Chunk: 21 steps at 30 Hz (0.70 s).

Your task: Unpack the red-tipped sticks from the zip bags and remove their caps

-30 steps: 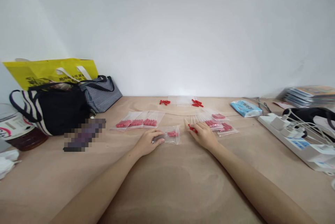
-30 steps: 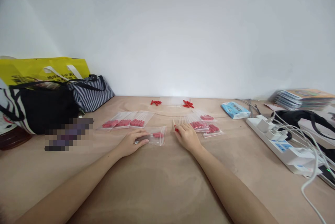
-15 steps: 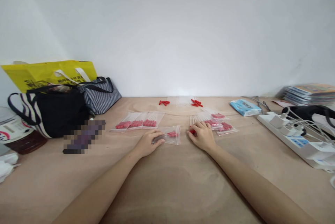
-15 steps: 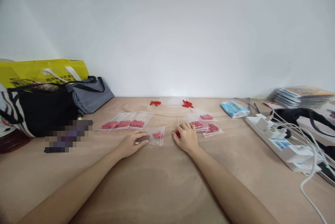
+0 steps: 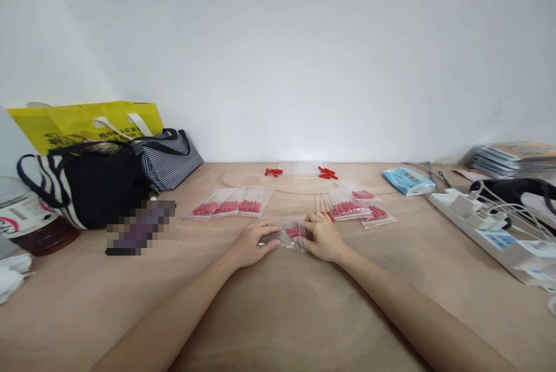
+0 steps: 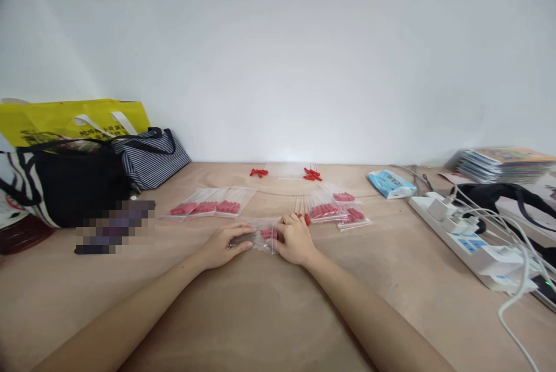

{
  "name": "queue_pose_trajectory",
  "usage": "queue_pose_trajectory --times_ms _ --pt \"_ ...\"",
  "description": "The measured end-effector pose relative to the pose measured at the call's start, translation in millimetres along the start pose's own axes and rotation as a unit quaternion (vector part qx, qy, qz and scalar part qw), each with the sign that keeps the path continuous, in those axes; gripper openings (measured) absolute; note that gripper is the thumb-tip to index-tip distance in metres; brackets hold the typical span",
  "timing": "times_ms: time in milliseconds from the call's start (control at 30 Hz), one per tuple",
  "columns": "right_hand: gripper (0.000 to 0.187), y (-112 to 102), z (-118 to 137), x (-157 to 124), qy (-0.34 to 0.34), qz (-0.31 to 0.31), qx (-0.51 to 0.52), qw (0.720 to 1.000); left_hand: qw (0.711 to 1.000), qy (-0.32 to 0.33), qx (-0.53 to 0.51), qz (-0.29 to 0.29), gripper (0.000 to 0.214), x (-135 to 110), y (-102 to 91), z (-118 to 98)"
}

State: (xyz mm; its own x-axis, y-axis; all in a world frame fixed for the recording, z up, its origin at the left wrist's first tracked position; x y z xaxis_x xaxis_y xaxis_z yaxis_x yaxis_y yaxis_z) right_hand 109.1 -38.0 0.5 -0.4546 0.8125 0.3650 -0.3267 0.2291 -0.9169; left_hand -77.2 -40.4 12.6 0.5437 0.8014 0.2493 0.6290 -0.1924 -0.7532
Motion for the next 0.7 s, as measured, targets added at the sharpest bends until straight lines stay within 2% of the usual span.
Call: queue_pose_trajectory --times_ms 267,400,467,567,633,700 --pt "0.011 -3 1 -3 0.001 -0.006 0.044 0.999 0.999 -0.022 0.003 0.036 0.043 -2 0.6 5" --pt "0.005 -5 -2 -6 -0.003 -0.027 0.145 0.989 0.999 -0.012 0.006 0.047 0.045 -2 0.1 4" --pt "0.002 -5 -7 -7 0.017 -0.022 0.254 0.967 0.999 -0.013 0.01 0.051 0.046 -3 -0.4 4" --pt "0.011 -5 -24 -7 0.076 -0.008 0.429 0.9 0.998 -0.02 0.017 0.057 0.047 -3 -1.4 3" --pt "0.018 -9 -40 -7 0.116 -0.019 0.493 0.862 0.998 -0.02 0.023 0.054 0.047 -3 -2.3 1" --pt "0.023 -15 -58 -6 0.147 -0.038 0.513 0.845 0.998 -0.013 0.027 0.046 0.045 -3 -3.3 0"
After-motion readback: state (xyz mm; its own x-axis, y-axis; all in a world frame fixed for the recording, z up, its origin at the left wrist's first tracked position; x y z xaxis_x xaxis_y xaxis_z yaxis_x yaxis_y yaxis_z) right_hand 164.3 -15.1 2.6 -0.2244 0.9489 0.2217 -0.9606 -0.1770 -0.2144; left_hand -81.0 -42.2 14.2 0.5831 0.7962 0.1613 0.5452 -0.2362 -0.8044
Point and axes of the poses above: each hand's wrist, its own x-axis towards the middle knuckle, its own y-axis out of the palm, z = x × y, the point moved 3 cm from there along x, towards the middle knuckle, and after that the axes turned 8 degrees about -x, right-handed, at the moved point
